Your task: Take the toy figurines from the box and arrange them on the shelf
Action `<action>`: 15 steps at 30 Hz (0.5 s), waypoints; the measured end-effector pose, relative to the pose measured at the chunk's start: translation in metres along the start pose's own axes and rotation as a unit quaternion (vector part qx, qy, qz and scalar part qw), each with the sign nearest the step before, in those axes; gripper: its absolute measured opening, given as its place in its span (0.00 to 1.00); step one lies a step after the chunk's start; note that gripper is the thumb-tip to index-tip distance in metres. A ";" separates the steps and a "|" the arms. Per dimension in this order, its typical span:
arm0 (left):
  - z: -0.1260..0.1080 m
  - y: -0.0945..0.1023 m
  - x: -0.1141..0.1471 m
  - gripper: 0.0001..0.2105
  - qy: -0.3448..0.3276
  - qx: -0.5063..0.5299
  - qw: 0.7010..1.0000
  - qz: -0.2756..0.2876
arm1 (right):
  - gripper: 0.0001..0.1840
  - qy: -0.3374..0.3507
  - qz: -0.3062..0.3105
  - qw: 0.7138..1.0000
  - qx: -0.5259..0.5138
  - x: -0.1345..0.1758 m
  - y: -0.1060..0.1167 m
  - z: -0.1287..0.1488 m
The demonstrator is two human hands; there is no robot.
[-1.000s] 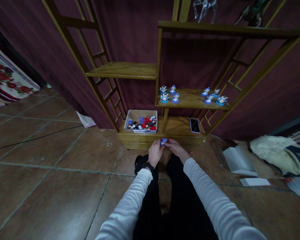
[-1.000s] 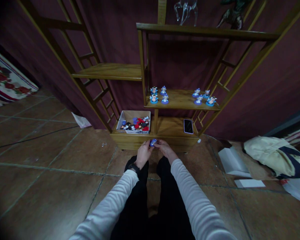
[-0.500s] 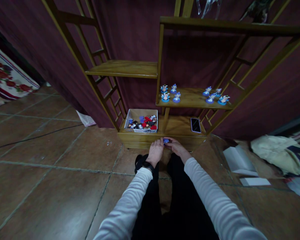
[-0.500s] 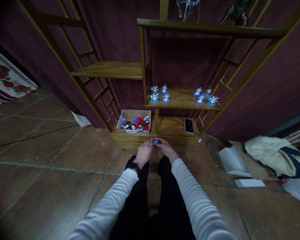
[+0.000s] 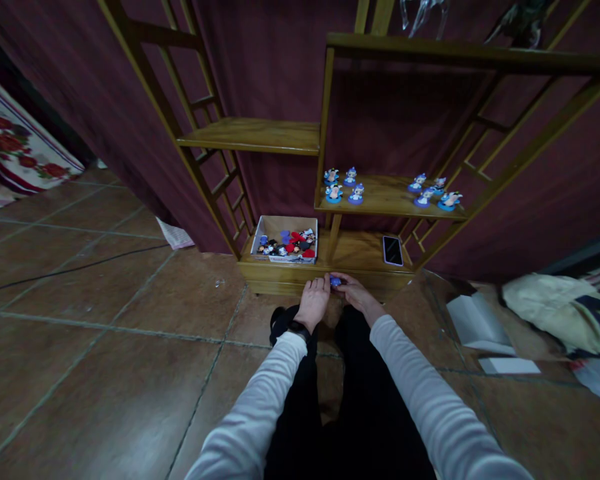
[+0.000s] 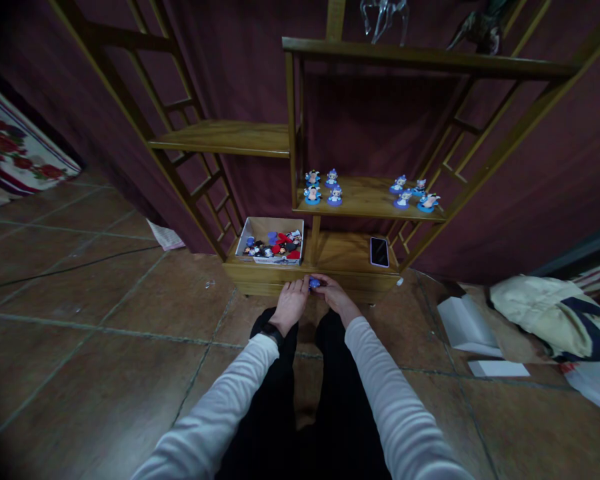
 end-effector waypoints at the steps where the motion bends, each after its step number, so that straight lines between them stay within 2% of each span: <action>1: 0.000 0.000 0.000 0.24 -0.001 0.002 1.000 -0.001 | 0.24 0.000 0.002 1.000 0.001 0.000 0.000 0.000; 7: 0.000 0.000 0.002 0.23 -0.004 0.022 1.000 -0.012 | 0.22 0.004 0.013 1.000 0.005 0.002 -0.001 0.002; 10: 0.010 0.000 0.000 0.21 0.025 0.106 0.994 -0.019 | 0.20 0.004 0.014 1.000 -0.008 0.003 -0.001 0.002; 13: 0.024 -0.008 -0.006 0.20 0.078 0.258 0.963 -0.016 | 0.17 -0.003 0.023 1.000 -0.018 0.003 -0.003 0.001; 15: 0.033 -0.020 -0.009 0.17 0.125 0.368 0.921 -0.005 | 0.15 -0.010 0.025 0.999 -0.021 0.003 -0.003 -0.001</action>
Point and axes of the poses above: each hand's wrist, its own x-axis away from the middle knuckle, its own y-axis out of the back of the hand, z = x × y, the point moved 9 cm from there along -x, towards the middle knuckle, and after that the axes turned 3 degrees about y, right-handed, at the moved point
